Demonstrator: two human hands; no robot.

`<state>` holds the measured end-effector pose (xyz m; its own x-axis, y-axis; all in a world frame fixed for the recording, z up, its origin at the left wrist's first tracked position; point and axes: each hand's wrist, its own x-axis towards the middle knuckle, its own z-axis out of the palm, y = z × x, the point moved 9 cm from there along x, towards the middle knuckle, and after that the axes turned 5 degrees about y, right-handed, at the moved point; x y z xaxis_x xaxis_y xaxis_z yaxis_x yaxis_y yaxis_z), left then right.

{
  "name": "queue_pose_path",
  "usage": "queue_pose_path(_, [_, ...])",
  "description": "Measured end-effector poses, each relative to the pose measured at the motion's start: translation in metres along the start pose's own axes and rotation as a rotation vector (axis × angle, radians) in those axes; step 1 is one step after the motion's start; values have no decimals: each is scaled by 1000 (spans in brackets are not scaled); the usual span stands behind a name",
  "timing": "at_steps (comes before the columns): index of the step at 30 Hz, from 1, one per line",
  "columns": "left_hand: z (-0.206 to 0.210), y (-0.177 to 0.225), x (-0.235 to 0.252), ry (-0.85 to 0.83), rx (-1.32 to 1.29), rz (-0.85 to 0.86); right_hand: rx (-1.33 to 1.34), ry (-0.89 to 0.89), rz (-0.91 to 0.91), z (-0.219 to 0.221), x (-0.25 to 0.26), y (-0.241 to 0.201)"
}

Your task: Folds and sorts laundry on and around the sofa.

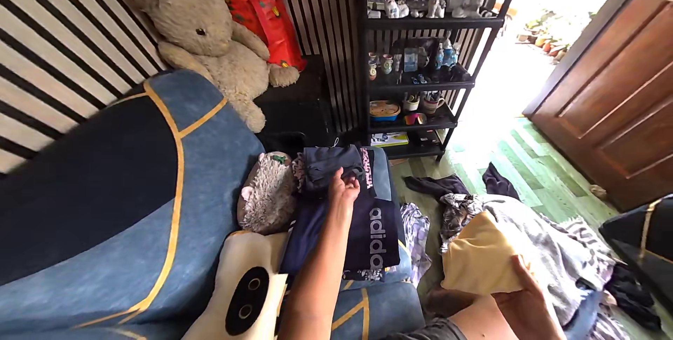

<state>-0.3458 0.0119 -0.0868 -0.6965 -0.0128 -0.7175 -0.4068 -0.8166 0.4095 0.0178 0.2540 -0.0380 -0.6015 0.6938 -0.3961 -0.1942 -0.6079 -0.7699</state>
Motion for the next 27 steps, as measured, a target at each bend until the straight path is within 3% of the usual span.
queue_pose_path(9, [3, 4, -10, -29, -185, -44, -10, 9, 44, -18, 2, 6])
queue_pose_path(19, [-8, -34, -2, -46, -8, -223, -19, -67, 71, 5, 9, 17])
queue_pose_path(25, [-4, -15, 12, 24, 165, -37, -11, -69, 75, 9, 9, 20])
queue_pose_path(27, [0, -13, 5, 20, 112, -4, -11, -75, 82, 10, 12, 19])
